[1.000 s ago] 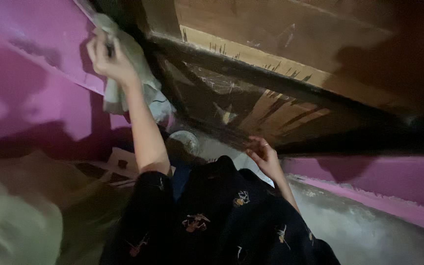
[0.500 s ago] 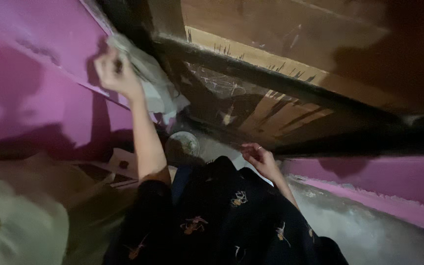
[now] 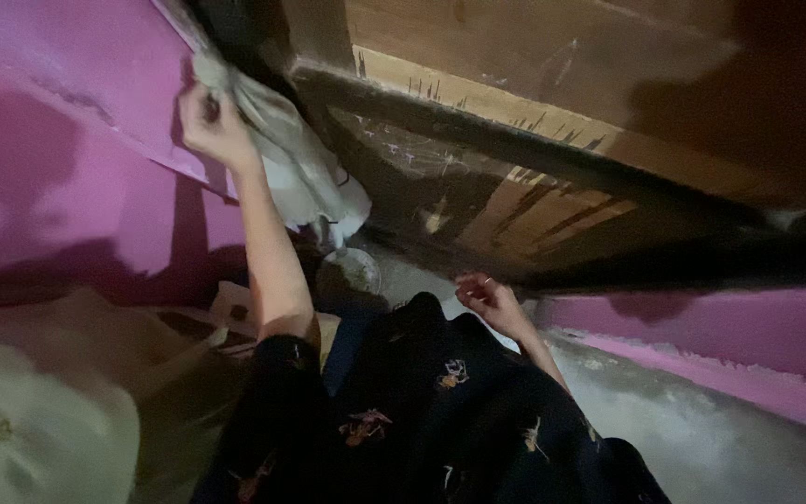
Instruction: The person wipes a wooden door with a cloth, moving it across the surface and edges, then moves to a bed and handles the cloth.
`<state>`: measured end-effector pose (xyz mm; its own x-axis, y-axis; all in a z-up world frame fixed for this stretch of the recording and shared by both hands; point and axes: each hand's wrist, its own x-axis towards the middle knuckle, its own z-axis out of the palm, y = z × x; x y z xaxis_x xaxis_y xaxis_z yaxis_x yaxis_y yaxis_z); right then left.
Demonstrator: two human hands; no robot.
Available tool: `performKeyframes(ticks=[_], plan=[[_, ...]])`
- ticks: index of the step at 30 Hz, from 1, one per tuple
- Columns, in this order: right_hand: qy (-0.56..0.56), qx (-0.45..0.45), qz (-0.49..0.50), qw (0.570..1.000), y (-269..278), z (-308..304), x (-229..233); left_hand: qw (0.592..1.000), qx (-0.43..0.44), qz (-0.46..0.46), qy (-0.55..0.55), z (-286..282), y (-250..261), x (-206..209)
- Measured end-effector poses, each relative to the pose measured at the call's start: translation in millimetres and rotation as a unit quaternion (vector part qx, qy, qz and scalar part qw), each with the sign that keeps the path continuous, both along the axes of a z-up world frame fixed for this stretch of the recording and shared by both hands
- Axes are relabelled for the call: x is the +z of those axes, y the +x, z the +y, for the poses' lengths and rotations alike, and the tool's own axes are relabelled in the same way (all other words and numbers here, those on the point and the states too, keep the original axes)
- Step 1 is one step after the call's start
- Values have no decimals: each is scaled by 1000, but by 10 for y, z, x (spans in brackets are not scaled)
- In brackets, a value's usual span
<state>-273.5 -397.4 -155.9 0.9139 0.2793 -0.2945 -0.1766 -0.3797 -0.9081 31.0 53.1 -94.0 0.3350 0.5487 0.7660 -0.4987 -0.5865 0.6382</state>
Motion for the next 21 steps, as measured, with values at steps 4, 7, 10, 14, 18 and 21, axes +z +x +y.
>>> performKeyframes(ticks=[4, 7, 10, 14, 18, 21], plan=[[-33, 31, 15, 999, 68, 41, -38, 996, -35, 57, -61, -73, -197, -241], [11, 57, -12, 998, 92, 67, -128, 998, 1, 56, 3, -223, -492, 40], [9, 59, -27, 998, 178, 96, -202, 1000, -5, 12, -27, -351, -557, 571], [-31, 33, 4, 999, 88, 73, -163, 995, 24, -54, 81, -411, -286, 1080], [-37, 23, 25, 999, 40, 9, -105, 997, 21, -63, 27, -574, 109, 887], [-39, 10, 32, 999, 24, -10, -159, 997, 15, -70, 1, -576, 197, 408]])
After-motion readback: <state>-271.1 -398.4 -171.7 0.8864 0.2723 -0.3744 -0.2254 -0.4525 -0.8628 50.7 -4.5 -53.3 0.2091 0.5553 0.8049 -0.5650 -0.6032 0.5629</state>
